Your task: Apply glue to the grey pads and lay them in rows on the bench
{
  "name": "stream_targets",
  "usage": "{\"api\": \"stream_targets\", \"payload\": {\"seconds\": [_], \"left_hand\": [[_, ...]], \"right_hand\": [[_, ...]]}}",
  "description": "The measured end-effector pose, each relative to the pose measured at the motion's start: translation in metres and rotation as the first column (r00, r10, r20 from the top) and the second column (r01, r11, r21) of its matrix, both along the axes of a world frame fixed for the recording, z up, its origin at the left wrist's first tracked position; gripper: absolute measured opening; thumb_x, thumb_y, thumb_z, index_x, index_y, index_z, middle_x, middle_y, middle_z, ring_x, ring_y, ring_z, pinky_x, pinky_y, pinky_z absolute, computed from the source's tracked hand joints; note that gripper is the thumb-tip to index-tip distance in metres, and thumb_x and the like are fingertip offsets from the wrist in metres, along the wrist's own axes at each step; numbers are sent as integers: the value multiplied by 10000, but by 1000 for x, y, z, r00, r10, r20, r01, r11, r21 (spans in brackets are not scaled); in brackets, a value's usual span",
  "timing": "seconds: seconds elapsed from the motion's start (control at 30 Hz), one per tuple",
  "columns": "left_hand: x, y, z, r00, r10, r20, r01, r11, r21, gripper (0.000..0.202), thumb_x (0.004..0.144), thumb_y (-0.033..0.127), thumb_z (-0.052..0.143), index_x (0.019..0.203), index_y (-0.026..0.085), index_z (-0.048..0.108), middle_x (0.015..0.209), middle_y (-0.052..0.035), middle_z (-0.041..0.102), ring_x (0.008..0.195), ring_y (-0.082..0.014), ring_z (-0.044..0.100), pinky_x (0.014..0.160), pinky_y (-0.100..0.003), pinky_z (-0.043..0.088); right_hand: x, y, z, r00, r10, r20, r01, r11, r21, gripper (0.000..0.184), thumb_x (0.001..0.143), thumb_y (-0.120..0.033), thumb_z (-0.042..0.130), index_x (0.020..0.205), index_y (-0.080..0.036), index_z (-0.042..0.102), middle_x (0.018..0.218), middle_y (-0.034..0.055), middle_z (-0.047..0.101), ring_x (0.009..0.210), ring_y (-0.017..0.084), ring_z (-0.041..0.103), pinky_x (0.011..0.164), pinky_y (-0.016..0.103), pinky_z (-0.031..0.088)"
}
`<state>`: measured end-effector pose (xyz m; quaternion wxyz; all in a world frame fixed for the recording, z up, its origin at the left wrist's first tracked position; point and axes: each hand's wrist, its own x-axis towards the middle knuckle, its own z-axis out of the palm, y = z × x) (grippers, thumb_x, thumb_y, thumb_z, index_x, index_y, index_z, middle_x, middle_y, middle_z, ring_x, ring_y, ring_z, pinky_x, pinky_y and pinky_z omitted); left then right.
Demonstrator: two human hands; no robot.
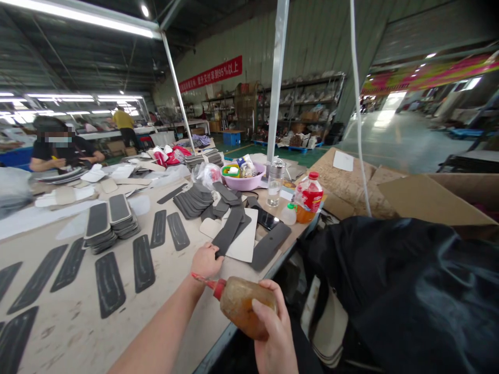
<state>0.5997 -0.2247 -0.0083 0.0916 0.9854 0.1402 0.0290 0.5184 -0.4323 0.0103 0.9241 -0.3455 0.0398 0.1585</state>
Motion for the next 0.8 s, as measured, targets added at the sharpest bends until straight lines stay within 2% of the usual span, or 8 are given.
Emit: {"api": "stream_targets", "payload": {"seconds": [0.4,0.57,0.7,0.8], "left_hand": [[11,-6,-2,1000,-7,17,6,999,51,221,770,164,481,824,147,695,952,-110,668,859,-220,635,789,-313,468],[9,-1,-2,997,23,80,-21,999,-25,242,773,161,465,788,172,706,926,-72,694,851,-189,632,797,-280,457],[6,15,-1,989,76,131,-59,990,-125,239,772,210,484,762,203,722,887,-26,727,837,-161,647,788,-240,462],[5,28,2,974,146,175,-110,974,-198,258,776,265,476,768,199,726,836,-16,737,782,-158,664,729,-226,484]], "right_hand": [[1,0,18,996,-34,-86,32,999,-24,527,573,-381,816,978,-260,501,819,0,646,692,213,628,574,283,496],[2,0,17,996,-42,-77,39,999,-32,517,576,-370,809,972,-255,497,822,8,646,710,232,637,581,304,503],[2,1,14,997,-33,-63,32,999,-8,504,601,-361,801,986,-259,492,832,3,646,727,234,646,593,303,506],[2,0,14,997,-38,-67,39,999,7,508,601,-349,802,995,-258,495,847,6,647,719,227,642,603,308,509]]}}
